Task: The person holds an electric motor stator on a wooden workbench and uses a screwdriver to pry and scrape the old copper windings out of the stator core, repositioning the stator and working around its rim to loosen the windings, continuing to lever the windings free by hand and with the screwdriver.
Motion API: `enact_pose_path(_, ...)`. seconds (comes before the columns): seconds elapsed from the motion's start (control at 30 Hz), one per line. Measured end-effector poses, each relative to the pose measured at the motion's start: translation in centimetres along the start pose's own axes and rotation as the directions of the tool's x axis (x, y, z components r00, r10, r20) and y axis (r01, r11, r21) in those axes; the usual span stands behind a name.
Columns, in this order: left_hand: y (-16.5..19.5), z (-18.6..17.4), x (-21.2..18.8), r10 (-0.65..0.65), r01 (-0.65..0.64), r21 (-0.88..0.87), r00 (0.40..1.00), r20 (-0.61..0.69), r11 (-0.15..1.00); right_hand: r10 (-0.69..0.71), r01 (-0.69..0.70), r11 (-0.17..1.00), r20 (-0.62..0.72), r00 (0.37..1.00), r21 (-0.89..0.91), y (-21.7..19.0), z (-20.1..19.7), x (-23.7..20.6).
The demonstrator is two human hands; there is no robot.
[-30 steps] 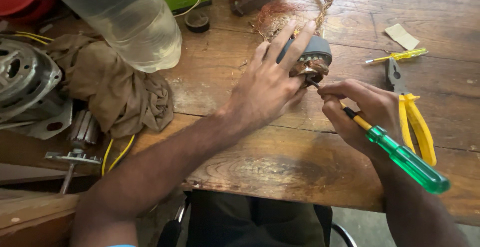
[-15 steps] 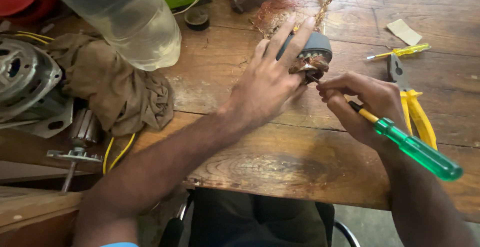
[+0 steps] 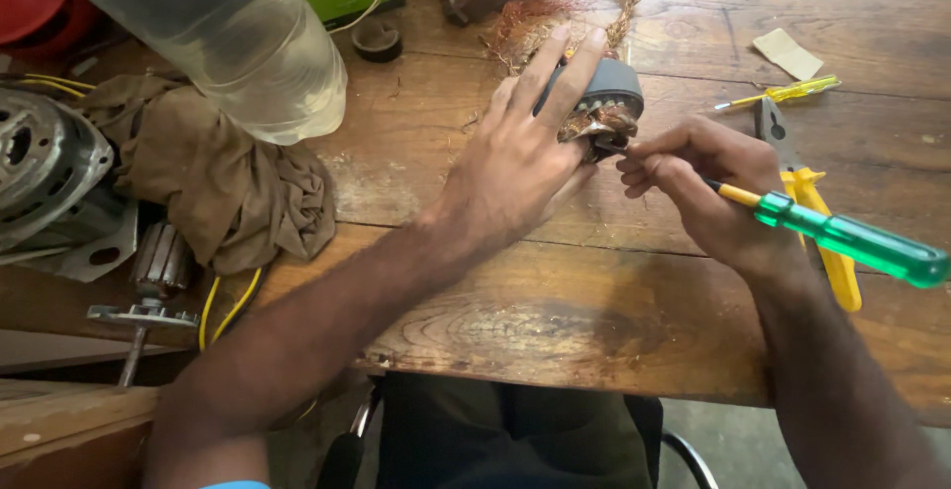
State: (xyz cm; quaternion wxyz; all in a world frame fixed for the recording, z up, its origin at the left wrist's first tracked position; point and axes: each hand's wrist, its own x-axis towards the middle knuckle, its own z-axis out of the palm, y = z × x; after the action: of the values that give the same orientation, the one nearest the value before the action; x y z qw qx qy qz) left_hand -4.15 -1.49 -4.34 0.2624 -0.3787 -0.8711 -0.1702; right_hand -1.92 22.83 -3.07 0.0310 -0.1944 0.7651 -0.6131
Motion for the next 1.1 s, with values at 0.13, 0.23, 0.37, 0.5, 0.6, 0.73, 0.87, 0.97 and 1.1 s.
enact_pose_path(0.13, -0.1, 0.1, 0.3, -0.005, 0.004, 0.045, 1.0, 0.016, 0.999, -0.004, 0.004, 0.998, 0.001, 1.0, 0.061, 0.5, -0.1, 0.3)
enact_pose_path(0.23, -0.1, -0.2, 0.2, 0.0, 0.0, 0.006, 1.0, -0.009, 1.0, 0.02, -0.022, 0.991, 0.019, 1.0, 0.136, 0.6, 0.2, 0.5)
enact_pose_path(0.37, -0.1, -0.8, 0.2, -0.047, 0.049, -0.043, 0.998, 0.04, 0.998, 0.021, -0.02, 0.988, -0.01, 1.0, 0.153, 0.7, 1.0, 0.7)
enact_pose_path(0.5, 0.1, -0.8, 0.5, -0.034, 0.034, -0.031, 0.999, 0.009, 0.999, 0.018, -0.023, 0.998, -0.079, 0.997, -0.06, 0.6, 1.2, 0.3)
enact_pose_path(0.6, 0.1, -0.4, 0.6, -0.06, 0.062, -0.017, 0.996, 0.064, 0.998, 0.022, -0.019, 0.997, -0.038, 0.999, 0.081, 0.7, 1.3, 0.5)
enact_pose_path(0.73, 0.0, 0.1, 0.5, -0.029, 0.029, 0.004, 0.999, 0.022, 1.0, 0.081, -0.073, 0.99, -0.065, 0.995, 0.124, 0.9, 1.3, 0.6)
enact_pose_path(0.87, -0.2, 0.3, 0.5, -0.006, 0.006, 0.03, 1.0, 0.005, 1.0, 0.105, -0.085, 0.98, -0.101, 0.989, 0.181, 0.9, 1.9, 0.1)
enact_pose_path(0.97, -0.3, 0.3, 0.6, -0.032, 0.031, 0.023, 0.998, 0.056, 0.999, 0.118, -0.092, 0.973, -0.115, 0.986, 0.214, 0.7, 2.4, 0.1)
enact_pose_path(1.1, -0.3, 0.5, 0.6, -0.033, 0.034, -0.02, 0.998, 0.056, 0.999, 0.139, -0.097, 0.951, -0.125, 0.982, 0.293, -0.3, 2.9, 0.0)
